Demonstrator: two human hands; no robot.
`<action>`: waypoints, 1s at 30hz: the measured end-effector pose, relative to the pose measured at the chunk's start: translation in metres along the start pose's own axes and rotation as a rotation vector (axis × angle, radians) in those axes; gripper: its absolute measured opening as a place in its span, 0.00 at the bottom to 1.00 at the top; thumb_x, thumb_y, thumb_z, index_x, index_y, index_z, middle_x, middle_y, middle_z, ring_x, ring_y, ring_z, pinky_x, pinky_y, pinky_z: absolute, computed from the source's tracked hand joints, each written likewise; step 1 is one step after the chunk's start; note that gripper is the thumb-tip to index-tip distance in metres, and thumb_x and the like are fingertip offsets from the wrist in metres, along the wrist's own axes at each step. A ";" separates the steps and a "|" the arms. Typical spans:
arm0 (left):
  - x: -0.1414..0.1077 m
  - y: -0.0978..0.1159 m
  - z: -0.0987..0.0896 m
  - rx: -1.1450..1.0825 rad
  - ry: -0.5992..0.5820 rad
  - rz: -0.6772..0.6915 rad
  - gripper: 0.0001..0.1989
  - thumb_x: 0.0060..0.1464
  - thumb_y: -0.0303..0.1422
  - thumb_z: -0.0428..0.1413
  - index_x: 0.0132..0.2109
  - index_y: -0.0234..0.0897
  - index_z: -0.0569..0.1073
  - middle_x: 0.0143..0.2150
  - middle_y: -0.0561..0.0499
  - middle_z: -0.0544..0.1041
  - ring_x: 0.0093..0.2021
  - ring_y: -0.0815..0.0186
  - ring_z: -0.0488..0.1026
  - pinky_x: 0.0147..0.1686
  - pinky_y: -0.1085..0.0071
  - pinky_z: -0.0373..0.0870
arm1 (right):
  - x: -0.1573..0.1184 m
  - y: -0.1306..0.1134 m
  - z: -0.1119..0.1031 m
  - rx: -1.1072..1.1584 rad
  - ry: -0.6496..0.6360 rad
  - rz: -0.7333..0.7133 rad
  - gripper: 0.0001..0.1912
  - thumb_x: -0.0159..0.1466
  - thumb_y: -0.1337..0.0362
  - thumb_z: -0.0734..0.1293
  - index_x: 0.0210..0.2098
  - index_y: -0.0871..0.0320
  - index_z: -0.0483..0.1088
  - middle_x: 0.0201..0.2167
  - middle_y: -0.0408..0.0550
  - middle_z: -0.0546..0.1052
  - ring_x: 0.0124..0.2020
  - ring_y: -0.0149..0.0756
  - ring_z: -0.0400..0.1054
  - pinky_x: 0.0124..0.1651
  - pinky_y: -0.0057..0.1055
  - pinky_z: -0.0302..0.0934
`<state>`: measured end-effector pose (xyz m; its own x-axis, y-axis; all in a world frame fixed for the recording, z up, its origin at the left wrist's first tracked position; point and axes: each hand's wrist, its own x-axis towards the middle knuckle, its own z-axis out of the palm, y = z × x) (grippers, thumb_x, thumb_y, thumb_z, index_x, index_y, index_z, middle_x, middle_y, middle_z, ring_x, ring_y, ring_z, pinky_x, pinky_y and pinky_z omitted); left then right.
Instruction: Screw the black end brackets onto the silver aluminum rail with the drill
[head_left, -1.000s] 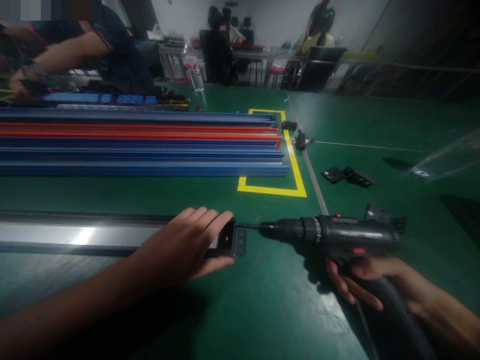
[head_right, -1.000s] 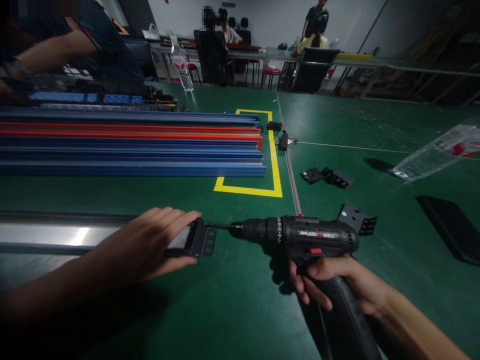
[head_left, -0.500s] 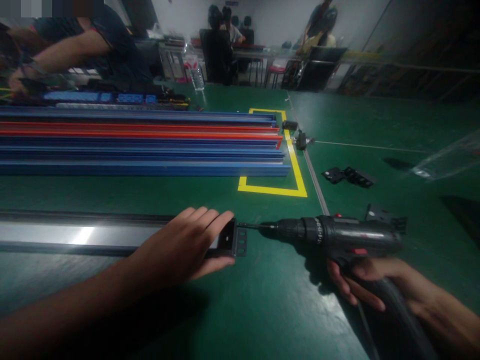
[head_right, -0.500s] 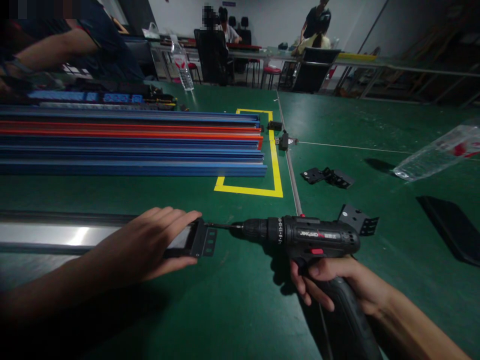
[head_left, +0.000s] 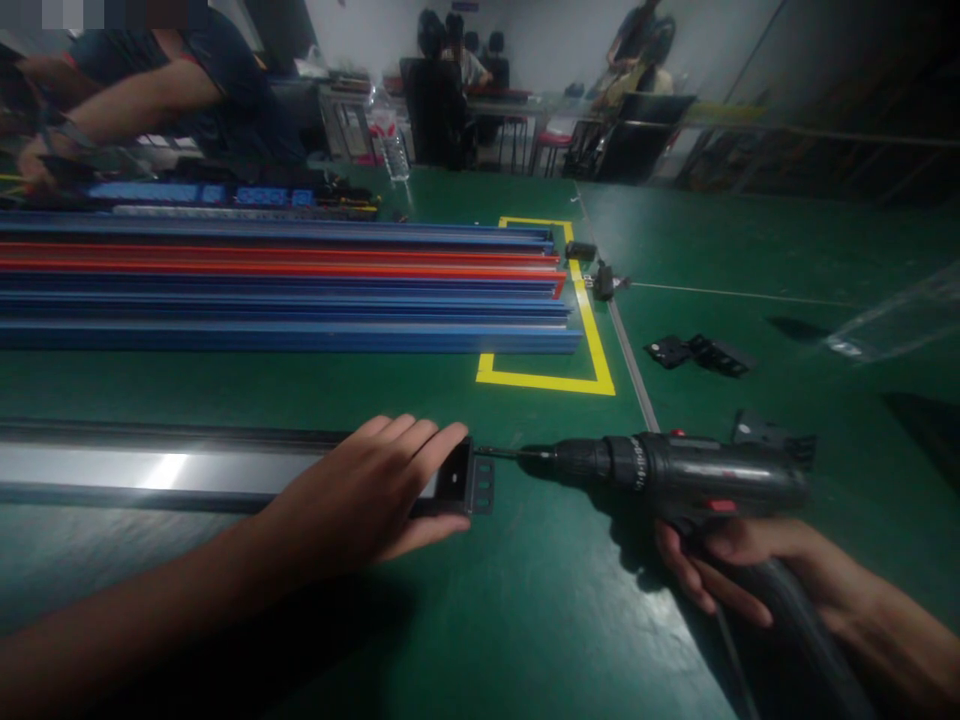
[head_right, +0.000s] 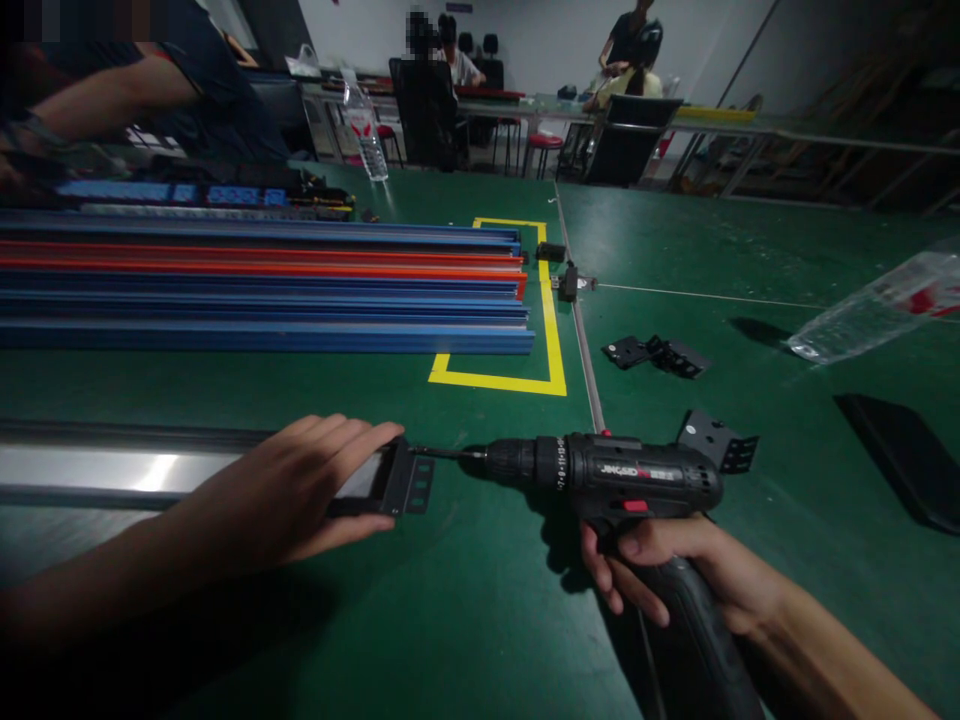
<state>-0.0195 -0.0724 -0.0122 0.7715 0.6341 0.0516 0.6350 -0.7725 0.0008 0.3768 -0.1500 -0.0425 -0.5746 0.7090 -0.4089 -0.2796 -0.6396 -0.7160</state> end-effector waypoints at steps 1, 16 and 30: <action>0.000 0.000 0.000 0.002 0.000 -0.001 0.37 0.65 0.54 0.54 0.68 0.28 0.65 0.54 0.35 0.78 0.48 0.51 0.75 0.48 0.55 0.73 | 0.000 0.000 0.000 0.004 -0.004 -0.002 0.15 0.59 0.62 0.71 0.42 0.65 0.82 0.31 0.54 0.85 0.17 0.23 0.69 0.34 0.26 0.71; 0.001 0.000 0.000 0.009 -0.022 0.000 0.38 0.65 0.55 0.53 0.68 0.27 0.65 0.53 0.36 0.78 0.47 0.52 0.75 0.47 0.55 0.73 | 0.000 0.005 -0.003 0.002 0.038 -0.028 0.15 0.59 0.60 0.71 0.41 0.64 0.83 0.28 0.53 0.84 0.15 0.24 0.66 0.32 0.27 0.70; 0.000 0.000 0.000 -0.002 -0.008 0.002 0.38 0.64 0.54 0.54 0.67 0.28 0.65 0.52 0.36 0.78 0.46 0.52 0.75 0.46 0.55 0.74 | -0.001 0.004 -0.004 0.022 0.016 -0.010 0.15 0.60 0.61 0.72 0.41 0.64 0.83 0.29 0.53 0.85 0.15 0.22 0.67 0.32 0.25 0.70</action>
<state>-0.0194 -0.0721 -0.0121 0.7733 0.6325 0.0435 0.6330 -0.7741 0.0025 0.3788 -0.1518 -0.0472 -0.5592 0.7200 -0.4111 -0.3023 -0.6387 -0.7076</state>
